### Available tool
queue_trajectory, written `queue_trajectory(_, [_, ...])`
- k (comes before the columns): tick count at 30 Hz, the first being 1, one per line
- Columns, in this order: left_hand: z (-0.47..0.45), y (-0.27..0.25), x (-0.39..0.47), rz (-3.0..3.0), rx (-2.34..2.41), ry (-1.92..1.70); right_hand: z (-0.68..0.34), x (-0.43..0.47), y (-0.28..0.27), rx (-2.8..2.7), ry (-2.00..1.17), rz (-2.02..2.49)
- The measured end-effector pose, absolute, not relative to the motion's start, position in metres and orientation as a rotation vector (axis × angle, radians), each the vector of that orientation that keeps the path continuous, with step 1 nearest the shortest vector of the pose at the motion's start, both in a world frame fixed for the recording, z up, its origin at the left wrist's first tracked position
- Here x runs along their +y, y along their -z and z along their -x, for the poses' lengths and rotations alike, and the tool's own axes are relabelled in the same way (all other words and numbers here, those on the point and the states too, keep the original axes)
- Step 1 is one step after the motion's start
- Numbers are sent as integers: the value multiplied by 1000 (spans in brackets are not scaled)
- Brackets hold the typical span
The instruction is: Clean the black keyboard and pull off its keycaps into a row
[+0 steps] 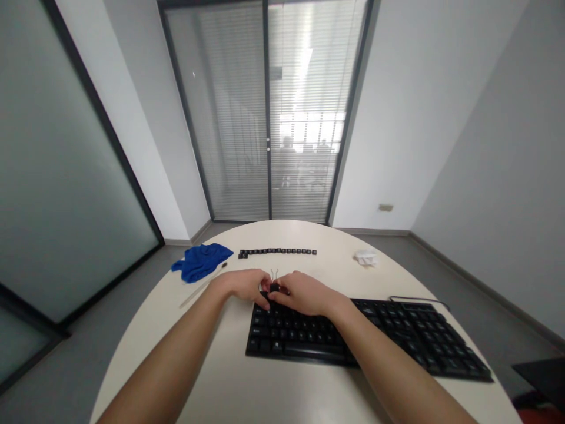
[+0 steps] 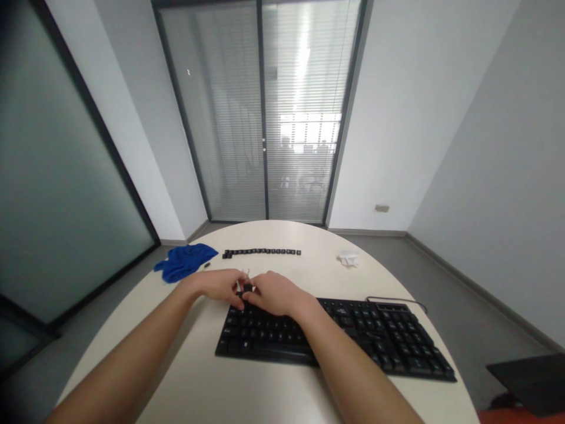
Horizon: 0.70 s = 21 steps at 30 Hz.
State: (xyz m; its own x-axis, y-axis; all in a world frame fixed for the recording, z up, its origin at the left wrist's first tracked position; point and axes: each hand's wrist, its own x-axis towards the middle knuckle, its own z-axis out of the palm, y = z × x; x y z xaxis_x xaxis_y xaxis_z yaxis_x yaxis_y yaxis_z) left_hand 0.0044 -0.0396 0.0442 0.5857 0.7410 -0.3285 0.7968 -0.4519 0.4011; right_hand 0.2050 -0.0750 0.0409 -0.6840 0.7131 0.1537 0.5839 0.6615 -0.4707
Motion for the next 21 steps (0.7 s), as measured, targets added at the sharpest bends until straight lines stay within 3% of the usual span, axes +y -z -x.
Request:
queue_trajectory(12, [-7, -48, -42, -2284, 1259, 172, -212, -60, -29, -2464, -707, 999])
queue_trajectory(18, [-5, -45, -40, -2265, 1256, 178, -220, -47, -12, -2136, -1321, 984])
queue_trajectory(21, [-4, -44, -39, -2241, 1241, 142, -223, -37, 2, -1975, -1419, 1003])
